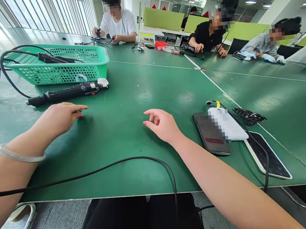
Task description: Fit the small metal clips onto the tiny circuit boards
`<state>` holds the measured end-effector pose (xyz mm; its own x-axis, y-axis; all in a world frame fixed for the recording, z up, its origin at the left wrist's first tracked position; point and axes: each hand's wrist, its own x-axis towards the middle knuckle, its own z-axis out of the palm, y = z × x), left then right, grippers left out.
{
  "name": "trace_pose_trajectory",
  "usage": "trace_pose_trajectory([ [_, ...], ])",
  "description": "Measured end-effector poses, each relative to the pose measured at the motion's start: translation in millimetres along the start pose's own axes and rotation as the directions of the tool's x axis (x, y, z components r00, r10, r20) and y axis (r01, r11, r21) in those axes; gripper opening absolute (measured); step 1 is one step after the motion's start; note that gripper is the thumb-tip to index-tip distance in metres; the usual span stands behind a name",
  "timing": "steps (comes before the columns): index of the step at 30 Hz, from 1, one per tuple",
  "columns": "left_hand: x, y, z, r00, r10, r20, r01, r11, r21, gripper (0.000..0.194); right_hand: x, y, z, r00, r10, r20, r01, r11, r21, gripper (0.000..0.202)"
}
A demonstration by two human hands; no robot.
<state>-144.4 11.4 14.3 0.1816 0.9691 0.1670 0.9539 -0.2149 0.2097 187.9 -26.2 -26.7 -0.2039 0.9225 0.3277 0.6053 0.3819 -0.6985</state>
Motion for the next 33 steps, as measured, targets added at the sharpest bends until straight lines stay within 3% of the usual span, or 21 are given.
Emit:
trace_pose_trajectory([
  [3, 0, 0, -2.0, 1.000, -0.023, 0.012, 0.022, 0.996, 0.084, 0.028, 0, 0, -1, 1.000, 0.010, -0.006, -0.010, 1.000, 0.013, 0.027],
  [9, -2, 1, -7.0, 0.994, -0.106, 0.017, 0.105, 0.993, 0.046, 0.021, 0, -2, -1, 1.000, 0.021, -0.006, -0.021, 1.000, 0.011, 0.026],
  [13, 0, 5, -10.5, 0.986, -0.147, 0.084, 0.132, 0.978, 0.163, 0.032, 0, -2, -2, 0.999, 0.032, 0.000, -0.032, 0.999, 0.023, 0.025],
  [19, -3, 14, -16.1, 0.982, -0.179, 0.066, 0.164, 0.969, 0.186, 0.038, 0, -1, -3, 1.000, 0.031, -0.004, -0.031, 0.999, 0.024, 0.025],
  [22, -8, 18, -18.4, 0.966, -0.259, 0.012, 0.257, 0.963, 0.081, 0.038, 0, 0, -3, 0.999, 0.037, -0.002, -0.037, 0.999, 0.034, 0.025],
  [26, -12, 19, -9.0, 0.914, -0.403, -0.034, 0.374, 0.874, -0.311, 0.042, 0, -1, -3, 0.999, 0.035, -0.003, -0.035, 0.999, 0.036, 0.024],
  [29, -7, 19, 8.7, 0.925, -0.378, 0.033, 0.338, 0.784, -0.521, 0.042, 0, -2, -4, 0.999, 0.033, 0.001, -0.033, 0.999, 0.036, 0.024],
  [33, 5, 42, 32.8, 0.953, -0.302, 0.036, 0.263, 0.759, -0.595, 0.033, 0, -4, -3, 0.999, 0.033, 0.015, -0.033, 0.999, 0.032, 0.025],
])
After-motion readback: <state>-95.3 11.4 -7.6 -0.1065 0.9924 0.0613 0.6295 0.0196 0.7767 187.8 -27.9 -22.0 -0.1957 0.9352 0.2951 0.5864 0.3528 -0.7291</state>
